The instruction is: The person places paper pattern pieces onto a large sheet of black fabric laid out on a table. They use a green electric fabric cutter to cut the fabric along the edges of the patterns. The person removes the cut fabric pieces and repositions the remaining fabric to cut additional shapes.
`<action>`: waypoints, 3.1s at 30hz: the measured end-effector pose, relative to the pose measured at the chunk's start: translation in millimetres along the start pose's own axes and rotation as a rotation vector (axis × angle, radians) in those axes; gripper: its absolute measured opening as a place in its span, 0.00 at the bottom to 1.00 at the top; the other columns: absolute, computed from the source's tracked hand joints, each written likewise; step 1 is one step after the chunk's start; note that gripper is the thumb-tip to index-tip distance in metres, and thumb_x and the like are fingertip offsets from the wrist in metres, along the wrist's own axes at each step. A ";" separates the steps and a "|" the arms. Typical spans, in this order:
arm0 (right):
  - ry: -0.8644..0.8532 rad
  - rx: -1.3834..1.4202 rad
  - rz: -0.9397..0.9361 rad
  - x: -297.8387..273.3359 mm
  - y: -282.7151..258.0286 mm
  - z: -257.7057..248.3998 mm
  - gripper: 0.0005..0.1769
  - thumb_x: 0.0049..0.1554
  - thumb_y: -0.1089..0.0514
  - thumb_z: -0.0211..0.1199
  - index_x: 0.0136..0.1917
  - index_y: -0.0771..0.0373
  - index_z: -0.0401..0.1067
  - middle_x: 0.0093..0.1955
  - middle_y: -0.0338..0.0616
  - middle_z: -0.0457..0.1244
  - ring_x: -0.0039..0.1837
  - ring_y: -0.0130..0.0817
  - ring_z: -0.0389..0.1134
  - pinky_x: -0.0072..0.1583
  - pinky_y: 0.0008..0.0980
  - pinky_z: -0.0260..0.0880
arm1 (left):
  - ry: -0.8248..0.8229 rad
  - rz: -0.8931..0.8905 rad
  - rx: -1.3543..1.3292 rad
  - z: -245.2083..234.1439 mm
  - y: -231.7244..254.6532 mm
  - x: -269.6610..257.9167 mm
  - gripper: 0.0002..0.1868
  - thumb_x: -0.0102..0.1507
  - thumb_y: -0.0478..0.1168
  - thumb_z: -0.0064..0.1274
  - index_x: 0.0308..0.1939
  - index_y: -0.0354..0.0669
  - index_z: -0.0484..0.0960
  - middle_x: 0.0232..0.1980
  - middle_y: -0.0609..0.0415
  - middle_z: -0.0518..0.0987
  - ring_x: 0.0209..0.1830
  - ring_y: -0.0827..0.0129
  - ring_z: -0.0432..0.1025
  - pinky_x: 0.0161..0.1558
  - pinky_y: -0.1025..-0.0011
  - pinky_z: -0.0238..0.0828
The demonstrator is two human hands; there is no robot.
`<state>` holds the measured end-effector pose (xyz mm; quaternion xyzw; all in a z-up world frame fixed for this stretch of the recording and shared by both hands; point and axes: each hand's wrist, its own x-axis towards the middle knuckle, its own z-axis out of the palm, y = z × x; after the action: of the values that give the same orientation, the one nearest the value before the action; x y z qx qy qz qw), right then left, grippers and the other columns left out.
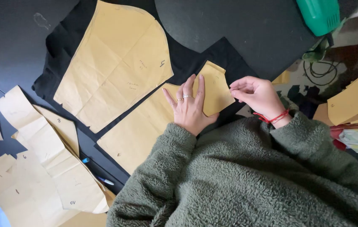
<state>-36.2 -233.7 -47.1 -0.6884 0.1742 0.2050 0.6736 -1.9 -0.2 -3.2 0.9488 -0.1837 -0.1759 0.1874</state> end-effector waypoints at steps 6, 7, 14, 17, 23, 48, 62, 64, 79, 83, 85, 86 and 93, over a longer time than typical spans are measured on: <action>0.017 0.050 0.087 0.3 -4.1 5.2 0.14 0.58 0.63 0.67 0.57 0.68 0.76 0.48 0.39 0.71 0.46 0.21 0.70 0.45 0.22 0.71 | 0.027 -0.032 -0.018 1.8 1.2 1.7 0.67 0.42 0.63 0.71 0.79 0.49 0.53 0.77 0.50 0.55 0.75 0.52 0.54 0.71 0.21 0.21; 0.019 0.051 0.088 -0.6 -8.5 8.1 0.14 0.58 0.63 0.67 0.57 0.68 0.76 0.48 0.39 0.71 0.46 0.21 0.70 0.45 0.22 0.71 | 0.025 -0.031 -0.019 2.3 1.1 1.2 0.67 0.42 0.63 0.71 0.79 0.49 0.53 0.77 0.50 0.55 0.75 0.52 0.54 0.71 0.21 0.21; 0.115 -0.398 -0.074 5.2 -19.5 9.6 0.09 0.55 0.59 0.69 0.48 0.65 0.80 0.40 0.39 0.71 0.41 0.22 0.72 0.45 0.24 0.70 | 0.047 -0.021 -0.017 3.5 1.5 -0.2 0.68 0.41 0.64 0.71 0.79 0.48 0.52 0.78 0.51 0.54 0.76 0.54 0.53 0.69 0.19 0.20; 0.141 -0.482 -0.146 13.0 -16.2 4.0 0.07 0.54 0.60 0.69 0.46 0.64 0.81 0.41 0.41 0.71 0.41 0.25 0.73 0.46 0.24 0.71 | 0.036 -0.004 -0.014 3.3 2.2 -1.1 0.70 0.40 0.64 0.71 0.79 0.47 0.51 0.79 0.50 0.53 0.77 0.54 0.52 0.68 0.18 0.20; 0.209 -0.510 -0.195 16.2 -21.8 10.0 0.07 0.54 0.60 0.71 0.46 0.65 0.80 0.41 0.43 0.72 0.42 0.26 0.74 0.47 0.26 0.73 | 0.031 0.000 0.030 3.9 6.1 -0.2 0.69 0.41 0.64 0.71 0.79 0.48 0.51 0.78 0.50 0.53 0.78 0.56 0.50 0.69 0.18 0.22; 0.263 -0.342 -0.281 36.1 -22.3 7.0 0.05 0.58 0.64 0.71 0.47 0.67 0.76 0.42 0.41 0.71 0.44 0.20 0.72 0.46 0.21 0.72 | 0.008 0.235 0.223 30.0 15.0 8.7 0.58 0.54 0.63 0.64 0.81 0.50 0.52 0.84 0.58 0.49 0.85 0.66 0.45 0.77 0.29 0.32; 0.342 -0.397 -0.388 36.9 -18.3 22.5 0.06 0.59 0.65 0.74 0.46 0.68 0.77 0.43 0.42 0.71 0.41 0.21 0.71 0.44 0.22 0.71 | -0.021 0.215 0.217 26.6 15.8 8.2 0.58 0.54 0.65 0.62 0.81 0.52 0.51 0.84 0.61 0.49 0.85 0.68 0.44 0.76 0.27 0.30; 0.350 -0.417 -0.394 34.2 -17.6 22.7 0.06 0.58 0.65 0.74 0.45 0.68 0.77 0.42 0.42 0.71 0.41 0.21 0.72 0.45 0.22 0.71 | -0.018 0.215 0.210 27.2 15.7 9.2 0.58 0.54 0.65 0.62 0.81 0.51 0.51 0.84 0.61 0.49 0.85 0.68 0.44 0.76 0.27 0.30; 0.161 -0.573 -0.365 -11.7 -16.9 -14.6 0.05 0.55 0.65 0.72 0.43 0.68 0.77 0.40 0.41 0.70 0.41 0.23 0.72 0.46 0.23 0.74 | 0.001 0.226 0.213 37.9 13.2 5.7 0.56 0.55 0.64 0.62 0.80 0.47 0.55 0.84 0.57 0.49 0.84 0.66 0.44 0.77 0.30 0.33; 0.308 -0.429 -0.277 26.1 -13.9 -40.0 0.06 0.60 0.63 0.72 0.47 0.67 0.77 0.41 0.39 0.70 0.42 0.20 0.70 0.46 0.22 0.70 | 0.171 0.318 0.173 44.3 13.7 -2.8 0.46 0.60 0.51 0.60 0.78 0.44 0.58 0.80 0.48 0.58 0.80 0.54 0.56 0.74 0.41 0.53; 0.366 -0.396 -0.329 37.0 -12.1 -48.2 0.06 0.63 0.63 0.72 0.49 0.68 0.77 0.42 0.39 0.70 0.43 0.19 0.69 0.48 0.21 0.70 | 0.230 0.347 0.146 30.7 16.1 -9.1 0.42 0.62 0.45 0.58 0.78 0.44 0.59 0.78 0.46 0.62 0.77 0.51 0.61 0.71 0.45 0.62; 0.357 -0.387 -0.304 40.2 -12.6 -50.4 0.05 0.62 0.64 0.71 0.50 0.67 0.77 0.42 0.37 0.70 0.42 0.19 0.70 0.47 0.21 0.70 | 0.244 0.338 0.059 20.2 16.4 -12.3 0.41 0.62 0.40 0.56 0.78 0.43 0.58 0.77 0.45 0.65 0.73 0.52 0.66 0.68 0.51 0.67; 0.404 -0.518 -0.409 5.6 -34.3 -21.5 0.16 0.61 0.69 0.68 0.62 0.64 0.75 0.55 0.45 0.68 0.46 0.28 0.70 0.48 0.27 0.71 | 0.223 0.119 -0.324 -28.7 16.5 -45.2 0.34 0.66 0.27 0.48 0.76 0.47 0.62 0.69 0.47 0.78 0.49 0.59 0.81 0.49 0.69 0.78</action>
<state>-12.7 -253.8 -20.4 -0.8827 0.1050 -0.0361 0.4566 -34.4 12.6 40.6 0.9073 -0.1867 -0.0859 0.3668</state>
